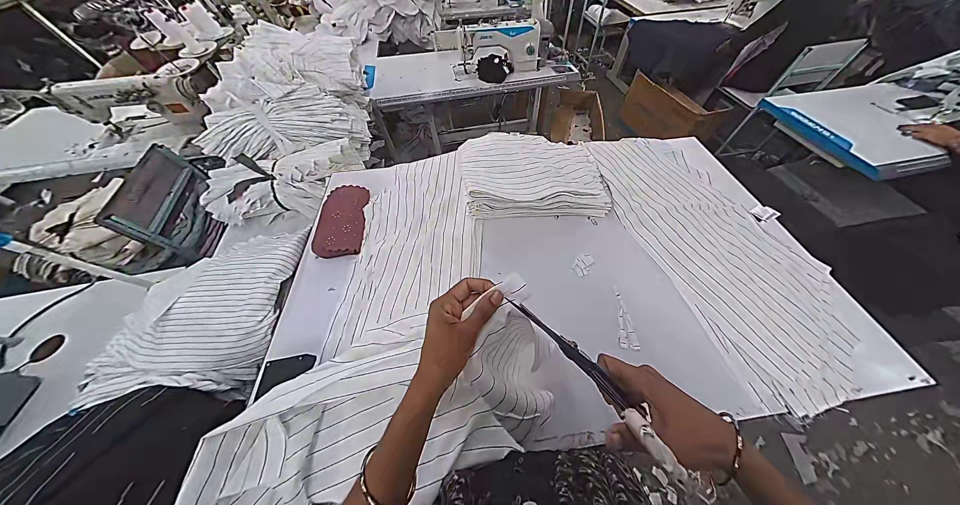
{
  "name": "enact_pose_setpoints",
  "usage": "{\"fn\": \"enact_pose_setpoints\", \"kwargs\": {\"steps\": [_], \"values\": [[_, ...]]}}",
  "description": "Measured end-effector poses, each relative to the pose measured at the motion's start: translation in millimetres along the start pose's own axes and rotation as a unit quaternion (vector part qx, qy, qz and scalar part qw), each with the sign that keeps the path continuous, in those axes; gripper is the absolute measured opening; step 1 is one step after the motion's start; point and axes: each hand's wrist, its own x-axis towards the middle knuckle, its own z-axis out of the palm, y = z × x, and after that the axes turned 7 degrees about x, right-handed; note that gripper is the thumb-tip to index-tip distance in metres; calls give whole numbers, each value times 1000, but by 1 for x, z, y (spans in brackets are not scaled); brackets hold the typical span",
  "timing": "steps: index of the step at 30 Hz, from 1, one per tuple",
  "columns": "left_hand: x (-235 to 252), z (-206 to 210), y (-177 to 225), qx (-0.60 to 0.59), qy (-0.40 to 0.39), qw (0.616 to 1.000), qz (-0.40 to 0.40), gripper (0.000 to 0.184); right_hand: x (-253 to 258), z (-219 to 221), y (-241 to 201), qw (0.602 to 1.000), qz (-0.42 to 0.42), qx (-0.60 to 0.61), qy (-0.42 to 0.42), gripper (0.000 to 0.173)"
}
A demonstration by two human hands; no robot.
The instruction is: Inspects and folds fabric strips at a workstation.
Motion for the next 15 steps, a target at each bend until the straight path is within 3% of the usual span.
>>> {"fn": "enact_pose_setpoints", "kwargs": {"steps": [5, 10, 15], "values": [[8, 2, -1, 27, 41, 999, 8, 5, 16, -1, 0, 1000, -14, -1, 6, 50], [13, 4, -4, 14, 54, 998, -5, 6, 23, 5, 0, 999, -1, 20, 38, 36], [19, 5, -8, 25, 57, 998, -12, 5, 29, 8, 4, 998, 0, 32, 55, 37]]}}
